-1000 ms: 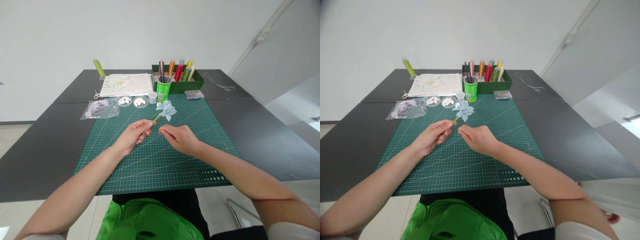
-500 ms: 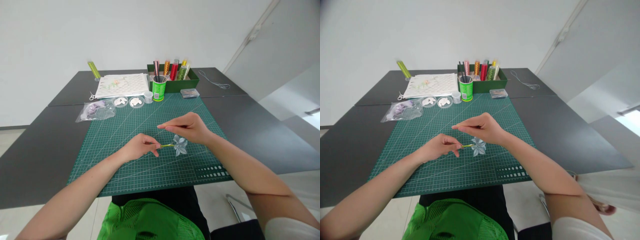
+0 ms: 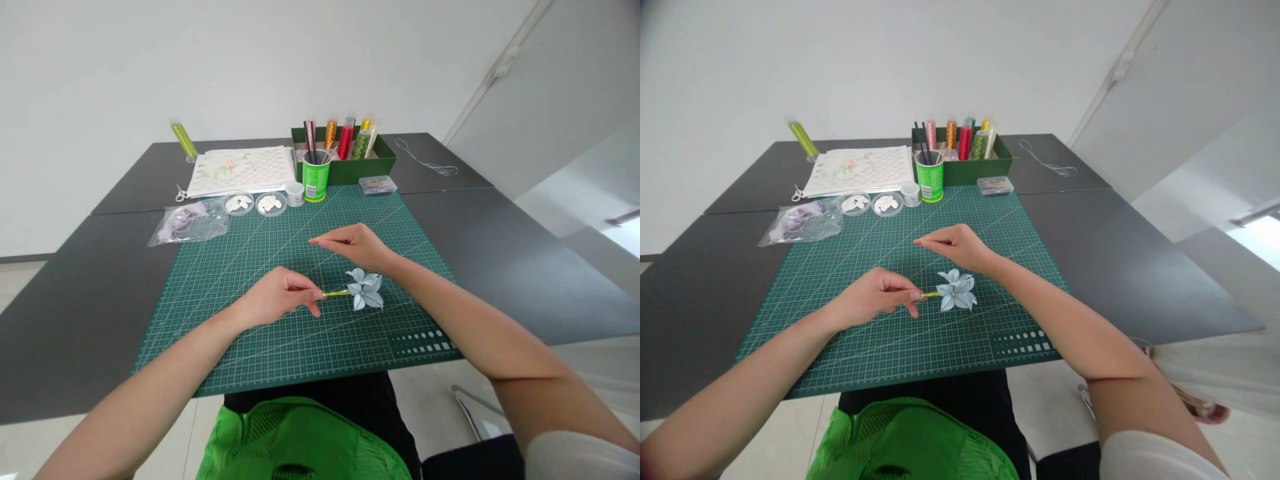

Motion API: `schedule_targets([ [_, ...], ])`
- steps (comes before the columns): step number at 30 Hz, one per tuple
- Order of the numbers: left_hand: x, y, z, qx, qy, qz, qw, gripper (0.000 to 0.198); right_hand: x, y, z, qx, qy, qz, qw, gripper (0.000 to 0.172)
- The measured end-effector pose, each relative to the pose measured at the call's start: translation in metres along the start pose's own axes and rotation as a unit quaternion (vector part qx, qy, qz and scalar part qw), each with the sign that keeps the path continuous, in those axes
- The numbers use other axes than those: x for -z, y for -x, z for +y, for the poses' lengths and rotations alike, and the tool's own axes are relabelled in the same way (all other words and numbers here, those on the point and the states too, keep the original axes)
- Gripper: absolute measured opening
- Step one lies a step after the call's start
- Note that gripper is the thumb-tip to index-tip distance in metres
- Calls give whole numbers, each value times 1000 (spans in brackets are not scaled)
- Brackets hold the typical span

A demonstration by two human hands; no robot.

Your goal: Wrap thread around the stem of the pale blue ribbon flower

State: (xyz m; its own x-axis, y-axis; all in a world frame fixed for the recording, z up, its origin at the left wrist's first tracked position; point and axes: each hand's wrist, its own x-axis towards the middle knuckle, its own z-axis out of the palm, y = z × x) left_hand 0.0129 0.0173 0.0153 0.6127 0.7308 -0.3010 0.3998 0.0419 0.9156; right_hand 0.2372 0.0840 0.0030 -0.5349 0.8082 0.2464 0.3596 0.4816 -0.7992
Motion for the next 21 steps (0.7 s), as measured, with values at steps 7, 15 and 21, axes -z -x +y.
schedule_targets([
  [7, 8, 4, 2, -87, -9, 116, 989, 34, -3, -3, 26, -38, -5, -49, 998, 36],
  [15, 16, 1, 1, -117, 71, 254, 958, 26, -4, -1, 28, -23, 21, -100, 995, 30],
  [21, 18, -1, -2, -133, 73, 312, 938, 26, -1, -2, 17, -34, 7, -121, 992, 33],
])
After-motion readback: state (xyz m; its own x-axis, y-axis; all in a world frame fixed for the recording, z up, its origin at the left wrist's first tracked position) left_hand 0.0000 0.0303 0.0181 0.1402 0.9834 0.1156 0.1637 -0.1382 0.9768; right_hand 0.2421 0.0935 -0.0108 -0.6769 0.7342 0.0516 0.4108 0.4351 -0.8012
